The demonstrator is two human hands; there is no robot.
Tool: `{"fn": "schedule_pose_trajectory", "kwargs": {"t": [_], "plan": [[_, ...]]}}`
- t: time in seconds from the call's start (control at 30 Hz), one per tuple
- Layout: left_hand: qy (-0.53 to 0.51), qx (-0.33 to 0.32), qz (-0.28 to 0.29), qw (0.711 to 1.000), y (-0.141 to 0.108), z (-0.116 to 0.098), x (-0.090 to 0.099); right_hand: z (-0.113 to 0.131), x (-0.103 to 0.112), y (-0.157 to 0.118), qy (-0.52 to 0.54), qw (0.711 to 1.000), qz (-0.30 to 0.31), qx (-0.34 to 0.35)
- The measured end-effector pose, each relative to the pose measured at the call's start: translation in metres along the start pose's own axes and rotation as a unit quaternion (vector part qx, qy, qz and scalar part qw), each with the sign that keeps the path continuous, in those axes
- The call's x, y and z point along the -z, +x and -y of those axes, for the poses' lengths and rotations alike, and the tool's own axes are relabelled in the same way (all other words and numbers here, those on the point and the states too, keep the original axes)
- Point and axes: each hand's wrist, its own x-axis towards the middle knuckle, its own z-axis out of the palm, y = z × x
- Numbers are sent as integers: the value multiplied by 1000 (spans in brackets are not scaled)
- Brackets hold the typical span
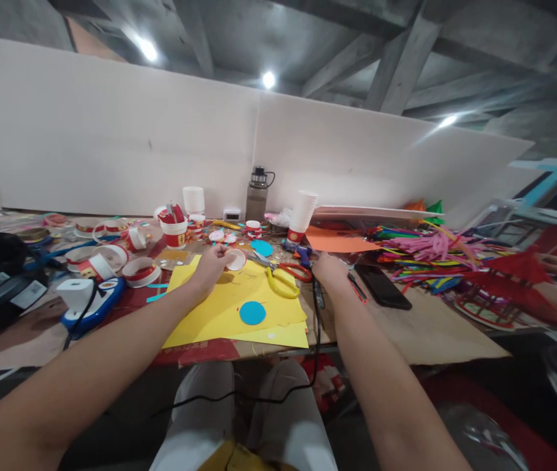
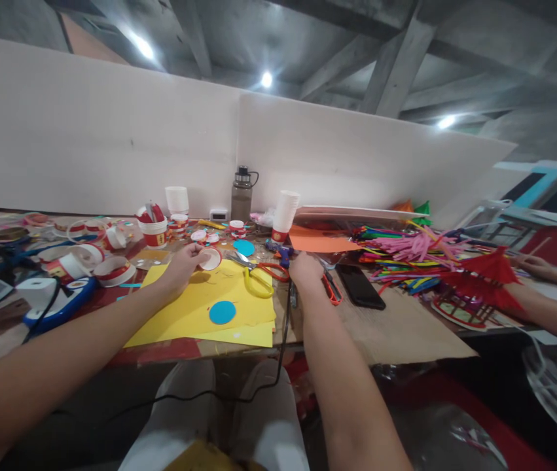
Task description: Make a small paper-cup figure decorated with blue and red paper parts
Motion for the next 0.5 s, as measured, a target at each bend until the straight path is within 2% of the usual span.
{"fn": "schedule_pose_trajectory", "kwargs": {"t": [0.17,0.3,0.5], "plan": [[-8,3,-7,1000,0,-1,0,1,3,-3,24,999,-22,-1],[-13,3,-12,1000,1,1,0,2,5,-5,48,996,-74,-7],[-27,11,-15,999,3,3,1,4,2,-3,89,987,-135,22]]}}
